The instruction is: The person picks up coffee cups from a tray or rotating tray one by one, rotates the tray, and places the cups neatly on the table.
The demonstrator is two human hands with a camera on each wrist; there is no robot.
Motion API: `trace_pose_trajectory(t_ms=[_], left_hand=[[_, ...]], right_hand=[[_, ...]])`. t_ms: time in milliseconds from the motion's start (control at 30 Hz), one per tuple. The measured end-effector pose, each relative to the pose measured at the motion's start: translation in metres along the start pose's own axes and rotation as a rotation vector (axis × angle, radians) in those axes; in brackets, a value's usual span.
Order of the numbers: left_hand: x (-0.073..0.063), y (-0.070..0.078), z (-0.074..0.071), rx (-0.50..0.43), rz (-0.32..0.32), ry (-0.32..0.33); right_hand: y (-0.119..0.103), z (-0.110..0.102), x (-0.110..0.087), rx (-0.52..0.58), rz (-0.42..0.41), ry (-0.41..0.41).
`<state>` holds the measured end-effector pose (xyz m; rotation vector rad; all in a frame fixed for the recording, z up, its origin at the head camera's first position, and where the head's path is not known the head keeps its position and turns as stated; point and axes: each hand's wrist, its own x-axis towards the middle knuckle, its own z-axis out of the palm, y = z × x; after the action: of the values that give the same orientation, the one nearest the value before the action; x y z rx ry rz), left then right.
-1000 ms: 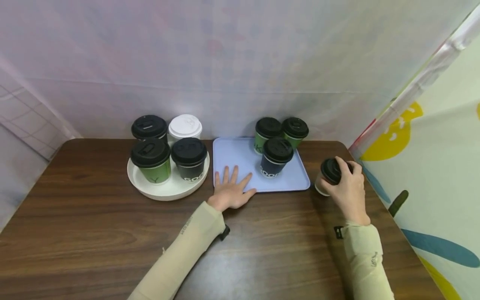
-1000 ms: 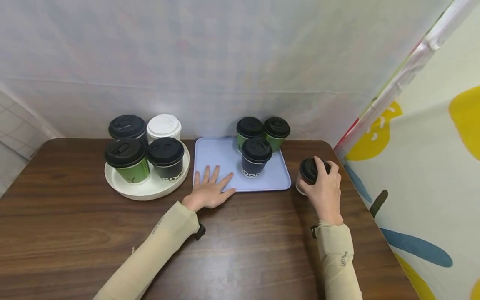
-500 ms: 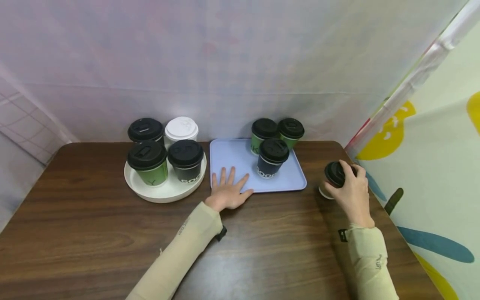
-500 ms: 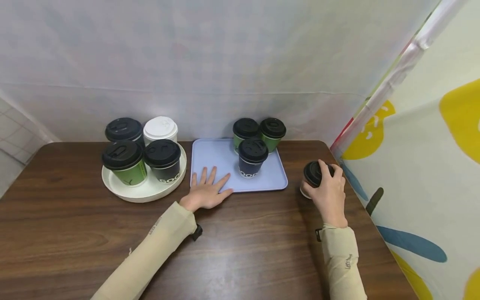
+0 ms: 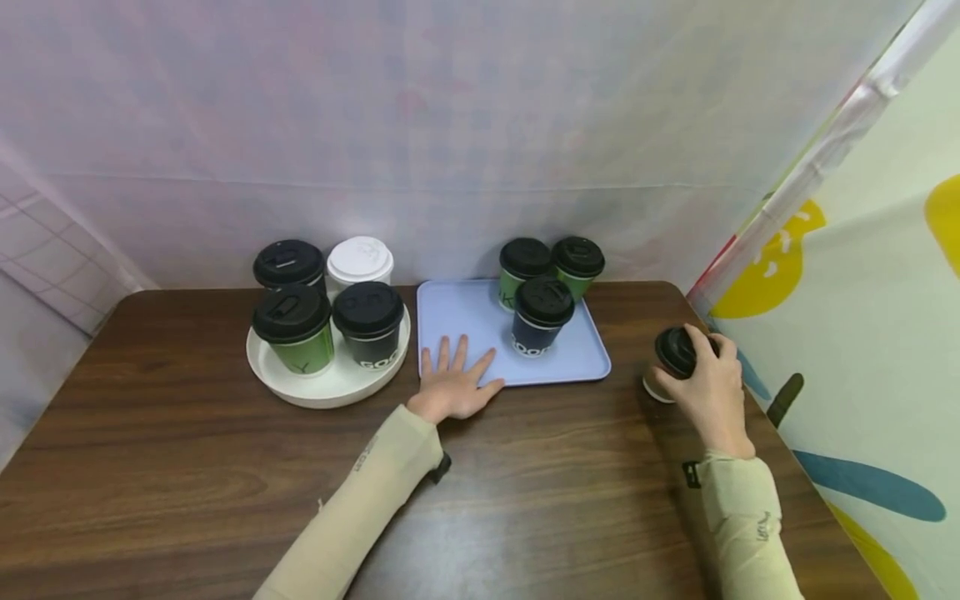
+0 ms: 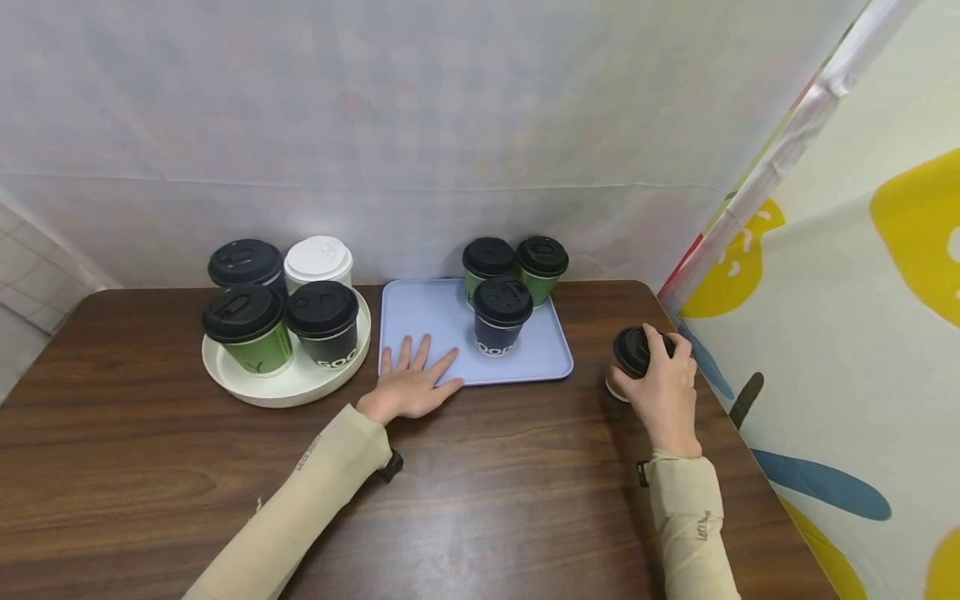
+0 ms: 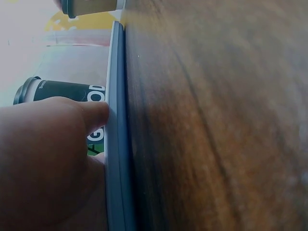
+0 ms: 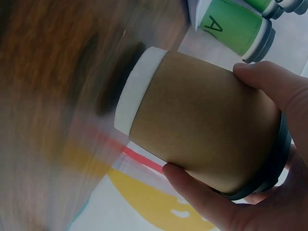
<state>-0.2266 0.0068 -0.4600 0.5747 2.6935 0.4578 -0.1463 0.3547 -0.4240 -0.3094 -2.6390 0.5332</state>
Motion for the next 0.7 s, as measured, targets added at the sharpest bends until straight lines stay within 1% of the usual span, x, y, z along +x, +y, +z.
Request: trace_pose_trajectory(t_ms=[200,367,500,533,700], left_hand=[[0.000,0.000,0.000,-0.004,0.001,-0.005],[0.004,-0.003,0.003,-0.012,0.002,-0.007],[0.002,-0.002,0.002,-0.012,0.008,0.000],[0.000,-0.001,0.001,-0.016,0.007,-0.003],[0.000,-0.001,0.001,0.001,0.007,0.001]], right_hand=[[0.007,-0.001,-0.001,0.005,-0.014,0.020],[0.010,-0.003,-0.002,0.007,-0.022,0.021],[0.012,-0.005,-0.003,0.005,-0.019,0.022],[0.013,-0.006,-0.003,0.005,-0.019,0.022],[0.016,-0.008,-0.004,0.006,-0.001,0.015]])
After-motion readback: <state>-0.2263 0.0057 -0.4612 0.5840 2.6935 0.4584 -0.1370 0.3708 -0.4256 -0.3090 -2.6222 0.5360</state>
